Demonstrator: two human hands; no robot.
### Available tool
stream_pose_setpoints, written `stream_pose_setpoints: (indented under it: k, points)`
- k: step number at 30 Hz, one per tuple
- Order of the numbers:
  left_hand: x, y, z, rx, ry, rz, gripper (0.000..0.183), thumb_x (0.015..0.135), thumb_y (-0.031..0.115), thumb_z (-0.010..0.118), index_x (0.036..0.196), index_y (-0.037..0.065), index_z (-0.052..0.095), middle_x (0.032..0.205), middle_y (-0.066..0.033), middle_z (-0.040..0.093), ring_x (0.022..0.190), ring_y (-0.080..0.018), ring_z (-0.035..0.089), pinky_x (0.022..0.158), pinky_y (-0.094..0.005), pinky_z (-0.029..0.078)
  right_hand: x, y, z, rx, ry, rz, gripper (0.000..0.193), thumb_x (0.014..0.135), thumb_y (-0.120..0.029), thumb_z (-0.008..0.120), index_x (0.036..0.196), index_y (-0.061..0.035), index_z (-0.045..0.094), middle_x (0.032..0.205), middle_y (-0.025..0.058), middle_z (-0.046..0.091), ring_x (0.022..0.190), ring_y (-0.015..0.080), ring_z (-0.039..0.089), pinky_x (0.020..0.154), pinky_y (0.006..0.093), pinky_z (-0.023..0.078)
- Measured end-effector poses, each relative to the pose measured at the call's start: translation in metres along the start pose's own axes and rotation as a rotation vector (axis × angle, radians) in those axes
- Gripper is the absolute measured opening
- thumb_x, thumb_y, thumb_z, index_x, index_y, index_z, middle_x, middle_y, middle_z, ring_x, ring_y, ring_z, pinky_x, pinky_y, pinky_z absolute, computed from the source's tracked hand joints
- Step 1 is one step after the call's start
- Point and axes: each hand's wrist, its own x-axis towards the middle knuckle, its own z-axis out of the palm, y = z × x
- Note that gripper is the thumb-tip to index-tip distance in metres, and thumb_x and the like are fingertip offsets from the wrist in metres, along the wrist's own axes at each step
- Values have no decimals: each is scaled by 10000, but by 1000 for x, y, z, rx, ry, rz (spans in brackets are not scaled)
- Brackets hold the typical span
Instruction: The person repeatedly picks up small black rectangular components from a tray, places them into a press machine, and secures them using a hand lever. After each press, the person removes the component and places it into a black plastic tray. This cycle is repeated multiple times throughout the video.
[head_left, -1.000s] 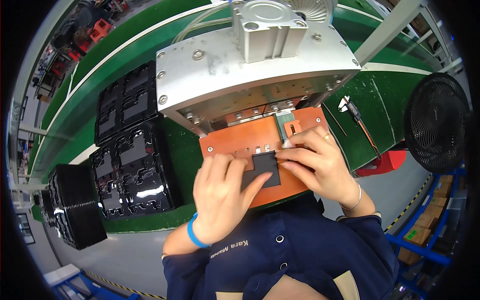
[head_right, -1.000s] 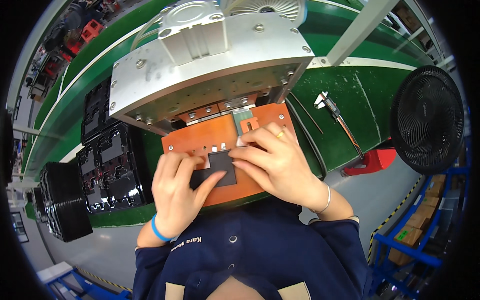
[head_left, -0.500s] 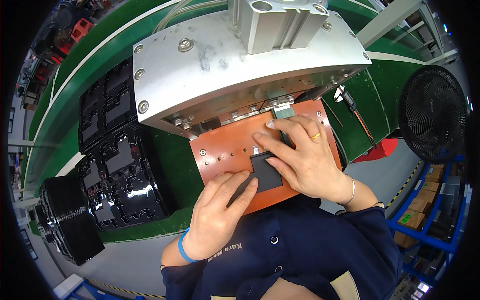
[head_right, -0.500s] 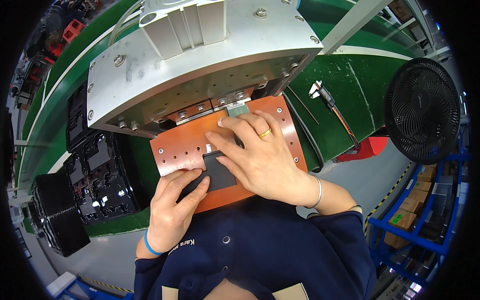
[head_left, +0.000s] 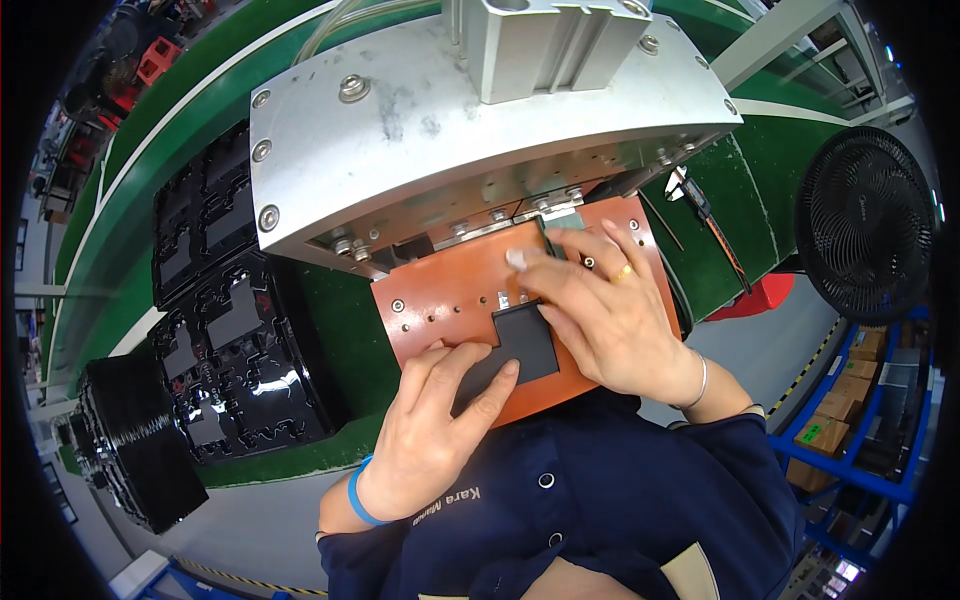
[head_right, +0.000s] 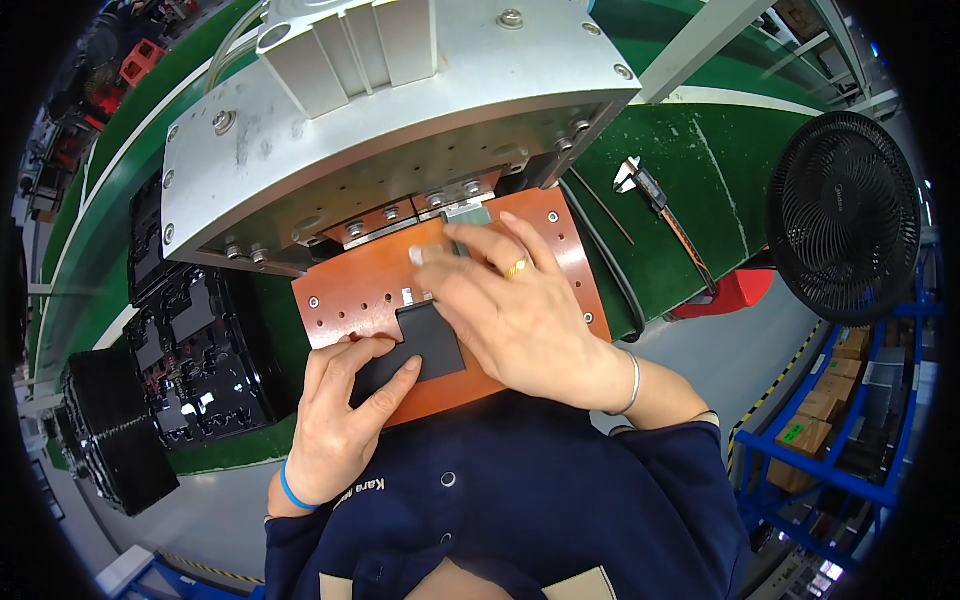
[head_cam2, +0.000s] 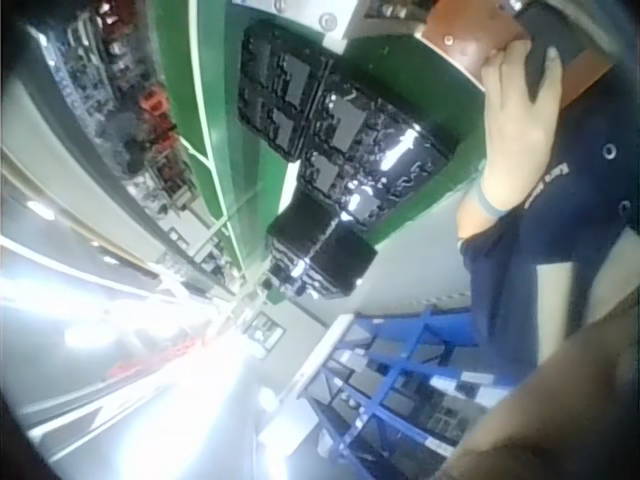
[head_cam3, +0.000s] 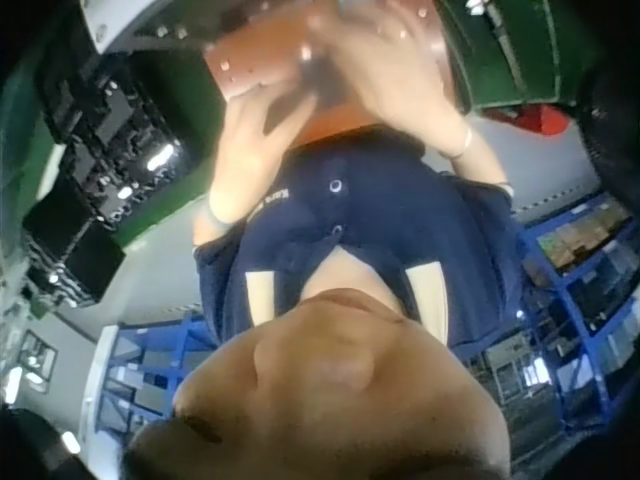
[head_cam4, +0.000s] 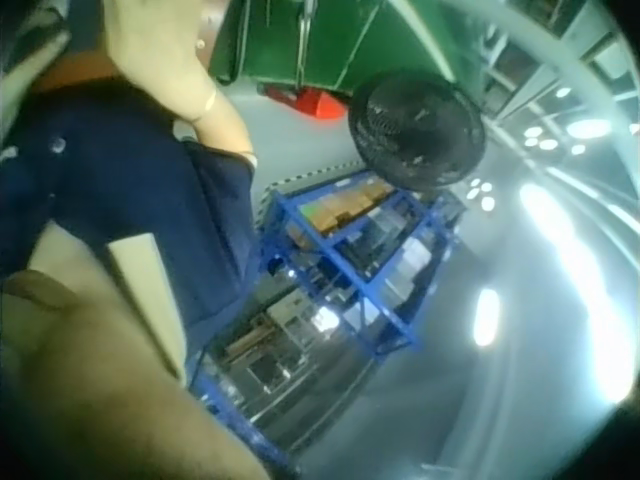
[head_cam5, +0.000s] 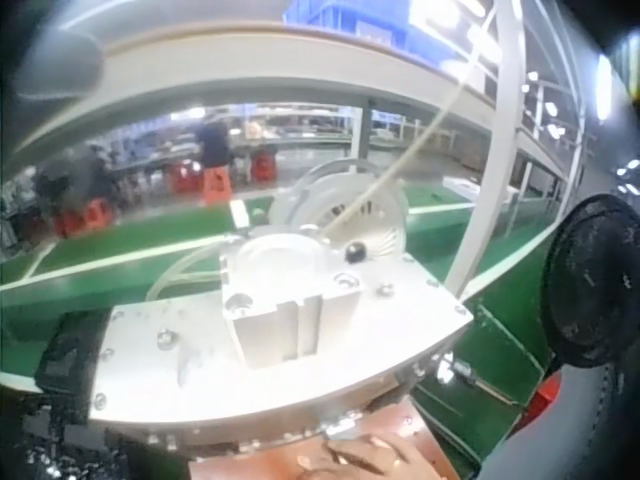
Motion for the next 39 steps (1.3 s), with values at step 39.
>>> stream_pose_setpoints:
  k: [39]
  points:
    - [0, 0, 0, -24, 13, -29, 458, 655, 17, 648, 1108, 59, 703, 1142, -156, 562, 1013, -321, 525, 881, -391, 502, -6, 3, -1, 89, 118, 45, 370, 731, -68, 718, 1098, -88, 682, 1214, 109, 563, 1056, 283, 525, 908, 418, 432]
